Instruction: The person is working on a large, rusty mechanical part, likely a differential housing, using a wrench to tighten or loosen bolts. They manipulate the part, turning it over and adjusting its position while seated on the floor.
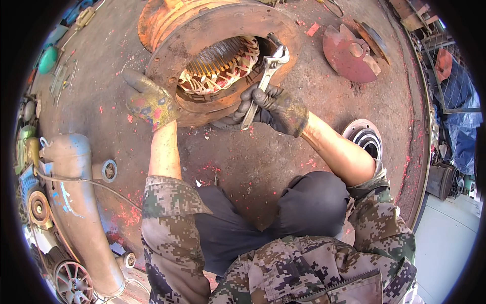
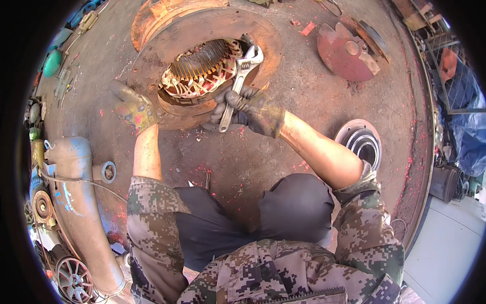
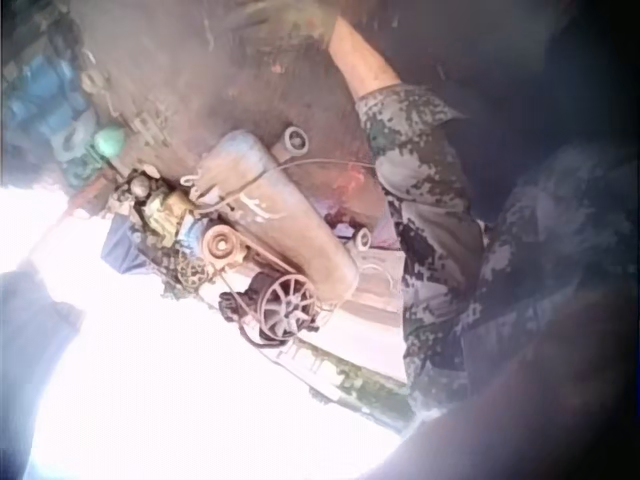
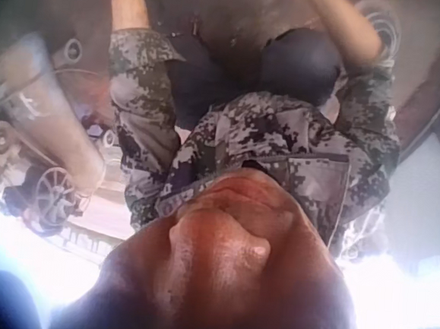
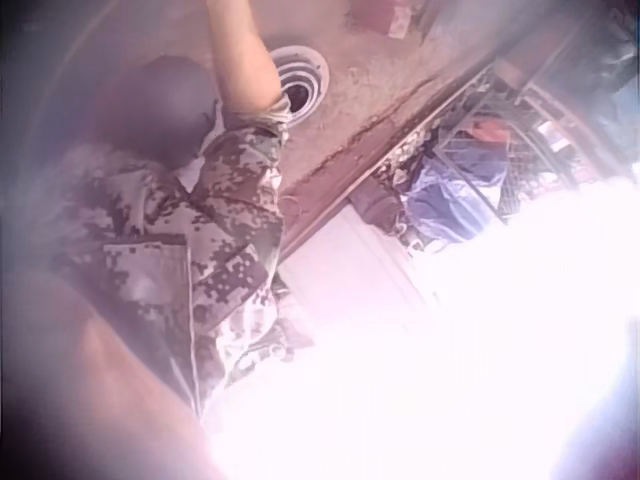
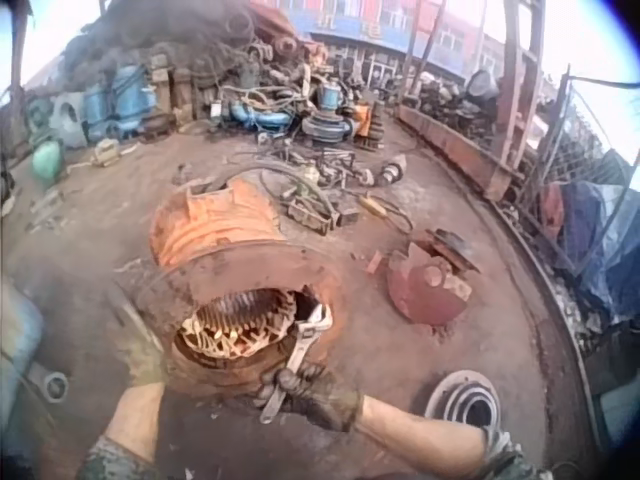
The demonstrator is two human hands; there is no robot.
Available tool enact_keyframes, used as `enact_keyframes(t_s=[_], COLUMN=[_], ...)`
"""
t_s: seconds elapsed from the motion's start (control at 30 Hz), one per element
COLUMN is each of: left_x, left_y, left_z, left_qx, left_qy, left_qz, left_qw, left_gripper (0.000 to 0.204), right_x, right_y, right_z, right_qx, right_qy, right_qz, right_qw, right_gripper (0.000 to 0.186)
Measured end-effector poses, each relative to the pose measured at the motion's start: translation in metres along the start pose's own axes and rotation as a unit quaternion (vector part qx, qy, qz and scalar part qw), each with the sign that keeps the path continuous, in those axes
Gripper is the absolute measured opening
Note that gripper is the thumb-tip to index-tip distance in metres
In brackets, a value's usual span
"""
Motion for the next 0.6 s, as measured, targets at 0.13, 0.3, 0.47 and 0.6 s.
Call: enact_keyframes(t_s=[0.13,0.3,0.47,0.6], left_x=[0.0,-0.005,-0.008,-0.008], left_y=[-0.013,-0.023,-0.014,-0.017], left_z=[-0.02,-0.029,-0.029,-0.03], left_qx=[0.026,-0.015,0.062,0.095], left_qy=[-0.004,-0.021,0.042,0.063], left_qz=[-0.031,-0.061,-0.048,-0.067], left_qw=[0.999,0.998,0.996,0.991], left_gripper=[0.045,0.04,0.029,0.027], right_x=[-0.016,-0.019,-0.027,-0.018], right_y=[0.01,0.016,0.018,0.013], right_z=[0.002,0.001,0.007,0.001], right_qx=[0.038,0.039,0.013,0.013], right_qy=[0.027,0.065,0.04,0.037], right_qz=[0.002,-0.025,-0.066,-0.049], right_qw=[0.999,0.997,0.997,0.998], right_gripper=[0.028,0.029,0.03,0.031])
Point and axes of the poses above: each hand's wrist, its own x-axis towards the middle knuckle, its own y-axis out of the palm, z = x × y, the point moved 8 cm from there along x, towards the middle knuckle, and after that the axes turned 8 degrees about x, right-handed, at the moved point
